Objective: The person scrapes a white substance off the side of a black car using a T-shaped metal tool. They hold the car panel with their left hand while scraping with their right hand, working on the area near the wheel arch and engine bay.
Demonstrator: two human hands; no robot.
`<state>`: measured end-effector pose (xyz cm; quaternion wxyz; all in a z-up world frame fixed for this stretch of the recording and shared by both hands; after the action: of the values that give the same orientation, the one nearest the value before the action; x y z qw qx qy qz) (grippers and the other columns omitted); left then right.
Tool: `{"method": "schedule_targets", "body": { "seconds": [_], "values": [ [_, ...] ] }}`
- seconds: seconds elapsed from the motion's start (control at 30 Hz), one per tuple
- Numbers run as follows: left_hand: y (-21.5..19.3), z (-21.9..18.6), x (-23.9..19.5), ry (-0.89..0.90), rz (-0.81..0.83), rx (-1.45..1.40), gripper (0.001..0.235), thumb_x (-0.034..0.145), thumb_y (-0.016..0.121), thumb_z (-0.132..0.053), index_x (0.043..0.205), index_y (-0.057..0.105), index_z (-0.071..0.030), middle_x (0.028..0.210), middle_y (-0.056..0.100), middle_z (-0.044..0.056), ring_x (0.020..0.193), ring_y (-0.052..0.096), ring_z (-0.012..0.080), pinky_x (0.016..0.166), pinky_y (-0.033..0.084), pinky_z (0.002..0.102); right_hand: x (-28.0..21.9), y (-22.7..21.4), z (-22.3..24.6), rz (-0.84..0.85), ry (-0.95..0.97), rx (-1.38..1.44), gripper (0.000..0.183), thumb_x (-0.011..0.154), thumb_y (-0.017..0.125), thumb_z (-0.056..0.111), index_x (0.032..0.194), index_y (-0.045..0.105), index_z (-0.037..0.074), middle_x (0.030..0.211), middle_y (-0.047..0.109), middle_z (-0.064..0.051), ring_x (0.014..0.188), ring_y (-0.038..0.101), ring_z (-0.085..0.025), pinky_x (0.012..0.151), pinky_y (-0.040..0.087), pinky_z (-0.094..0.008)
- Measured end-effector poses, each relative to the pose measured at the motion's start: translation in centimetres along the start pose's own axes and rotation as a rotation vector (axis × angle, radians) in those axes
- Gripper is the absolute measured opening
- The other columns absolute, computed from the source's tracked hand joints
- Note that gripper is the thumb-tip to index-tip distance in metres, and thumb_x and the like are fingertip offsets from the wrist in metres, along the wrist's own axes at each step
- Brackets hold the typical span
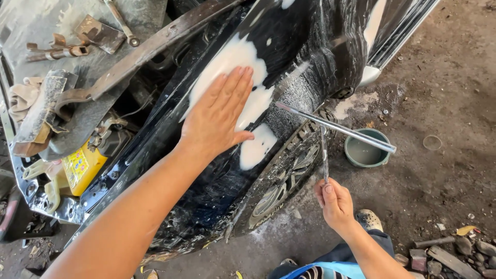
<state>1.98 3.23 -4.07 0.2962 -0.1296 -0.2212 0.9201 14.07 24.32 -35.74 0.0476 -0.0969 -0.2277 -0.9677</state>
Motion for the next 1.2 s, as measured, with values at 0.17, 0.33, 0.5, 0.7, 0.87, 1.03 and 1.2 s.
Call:
{"method": "schedule_targets", "body": {
  "seconds": [0.17,0.33,0.5,0.7,0.87,1.03,1.2],
  "values": [
    [0.7,-0.4,1.6,-0.008,0.016,-0.03,0.111,0.088,0.019,-0.086,0.163,0.02,-0.005,0.17,0.011,0.014,0.155,0.003,0.03,0.124,0.0,0.042,-0.3,-0.3,-1.0,0.017,0.011,0.015,0.04,0.112,0.046,0.037,0.099,0.059,0.001,0.075,0.054,-0.001,0.062,0.045,-0.007,0.054,0.037,-0.022],
    [0.0,-0.2,-1.3,-0.009,0.002,0.005,0.108,0.092,0.023,-0.083,0.164,0.021,-0.002,0.171,0.014,0.015,0.156,0.006,0.031,0.125,0.001,0.044,0.8,1.6,0.7,0.044,-0.059,0.08,0.039,0.11,0.045,0.037,0.104,0.057,0.0,0.08,0.055,-0.004,0.062,0.044,-0.007,0.053,0.037,-0.024],
    [0.3,-0.6,-5.3,-0.028,0.025,-0.079,0.108,0.09,0.027,-0.081,0.162,0.023,-0.002,0.17,0.015,0.014,0.156,0.008,0.0287,0.125,0.006,0.042,1.3,3.3,2.0,0.006,-0.175,-0.161,0.044,0.112,0.041,0.04,0.095,0.056,0.003,0.071,0.054,-0.001,0.059,0.045,-0.006,0.052,0.036,-0.024],
    [0.5,-0.5,-6.5,-0.039,-0.019,-0.169,0.107,0.091,0.032,-0.079,0.161,0.026,0.001,0.17,0.019,0.014,0.156,0.012,0.0285,0.126,0.009,0.042,3.7,5.9,-0.4,-0.026,-0.279,-0.158,0.043,0.111,0.043,0.038,0.088,0.051,0.003,0.067,0.048,-0.003,0.058,0.043,-0.009,0.052,0.036,-0.027],
    [0.8,-0.5,-6.3,-0.055,-0.035,-0.227,0.108,0.088,0.034,-0.078,0.161,0.026,0.001,0.17,0.02,0.014,0.156,0.013,0.0281,0.126,0.01,0.042,4.5,6.1,1.8,-0.05,-0.157,-0.411,0.041,0.111,0.04,0.033,0.085,0.053,0.004,0.066,0.048,-0.002,0.056,0.044,-0.013,0.051,0.036,-0.029],
    [0.6,-0.5,-6.4,-0.028,-0.017,-0.181,0.106,0.092,0.032,-0.078,0.161,0.027,0.003,0.17,0.019,0.015,0.156,0.012,0.029,0.126,0.009,0.043,5.1,6.8,0.5,-0.004,-0.238,-0.622,0.041,0.112,0.043,0.033,0.087,0.053,0.004,0.069,0.049,-0.003,0.058,0.047,-0.014,0.054,0.04,-0.03],
    [0.7,-0.5,-6.2,-0.039,-0.028,-0.176,0.104,0.091,0.03,-0.077,0.16,0.028,0.001,0.169,0.02,0.015,0.155,0.012,0.0295,0.125,0.01,0.043,4.2,6.2,0.8,-0.098,-0.26,-0.375,0.04,0.109,0.041,0.034,0.083,0.052,0.006,0.062,0.049,-0.005,0.051,0.047,-0.019,0.049,0.037,-0.033]
  ]
}}
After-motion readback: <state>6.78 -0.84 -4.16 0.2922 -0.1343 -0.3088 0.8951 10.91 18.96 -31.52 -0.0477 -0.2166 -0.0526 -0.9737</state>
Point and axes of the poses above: each hand's wrist, its own x-axis towards the middle knuckle, its own y-axis out of the palm, z = x × y, the point moved 2 cm from there along x, towards the middle knuckle
